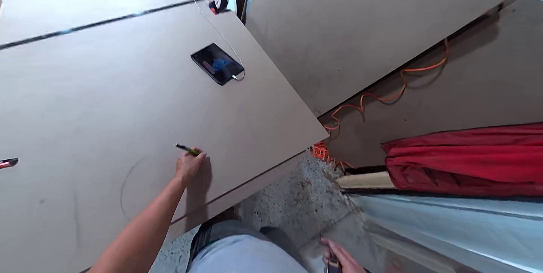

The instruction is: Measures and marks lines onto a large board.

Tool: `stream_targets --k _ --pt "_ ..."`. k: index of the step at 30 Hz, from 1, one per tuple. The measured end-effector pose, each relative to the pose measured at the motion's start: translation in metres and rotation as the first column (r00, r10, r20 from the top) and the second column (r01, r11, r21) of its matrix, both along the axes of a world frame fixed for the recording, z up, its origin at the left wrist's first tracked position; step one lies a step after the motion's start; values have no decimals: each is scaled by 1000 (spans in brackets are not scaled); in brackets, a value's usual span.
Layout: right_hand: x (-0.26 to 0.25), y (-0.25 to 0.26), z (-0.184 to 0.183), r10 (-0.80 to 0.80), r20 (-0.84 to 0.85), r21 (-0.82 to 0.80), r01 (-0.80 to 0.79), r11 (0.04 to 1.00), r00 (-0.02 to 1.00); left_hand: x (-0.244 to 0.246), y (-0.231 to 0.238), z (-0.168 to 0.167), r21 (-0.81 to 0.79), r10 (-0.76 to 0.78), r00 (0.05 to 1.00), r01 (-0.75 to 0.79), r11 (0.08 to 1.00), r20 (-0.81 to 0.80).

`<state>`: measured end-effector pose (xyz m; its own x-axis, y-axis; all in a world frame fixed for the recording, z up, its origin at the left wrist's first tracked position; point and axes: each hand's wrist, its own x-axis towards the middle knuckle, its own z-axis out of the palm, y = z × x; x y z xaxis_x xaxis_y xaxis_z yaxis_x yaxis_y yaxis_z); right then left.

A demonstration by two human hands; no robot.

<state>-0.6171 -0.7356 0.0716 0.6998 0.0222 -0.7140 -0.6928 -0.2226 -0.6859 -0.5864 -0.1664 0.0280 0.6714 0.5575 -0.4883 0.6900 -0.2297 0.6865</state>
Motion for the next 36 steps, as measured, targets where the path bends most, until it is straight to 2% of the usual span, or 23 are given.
stream_targets --k 2,5,11,15,18,21,25,30,33,36 --pt "19 -9 2 -37 -25 -13 37 999 999 23 -11 -2 -47 -1 999 3 999 53" --pt "57 -20 4 -12 -57 5 13 1000 998 49 -37 0 -90 73 986 -60 994 151" --pt "167 -50 -5 213 -89 -22 -216 976 973 74 -116 -1 -214 238 939 -187 959 249" --pt "255 -83 -17 357 -77 -43 -360 932 931 87 -171 -1 -194 368 896 -327 925 248" --pt "320 -105 -28 483 -32 -109 -483 869 875 100 -194 0 -182 473 849 -439 880 237" --pt "357 -132 -30 524 -32 -196 -519 832 851 111 -197 7 -175 556 802 -528 831 217" --pt "381 -157 -30 527 -57 -212 -526 824 848 151 -168 13 -155 573 791 -552 819 215" --pt "373 -176 -37 501 -134 -217 -519 827 855 191 -150 11 -151 570 793 -550 822 215" --pt "361 -175 -35 507 -152 -229 -529 817 848 184 -157 12 -129 567 797 -552 824 209" --pt "351 -157 -35 543 -176 -231 -571 788 821 155 -169 15 -127 539 823 -524 842 178"
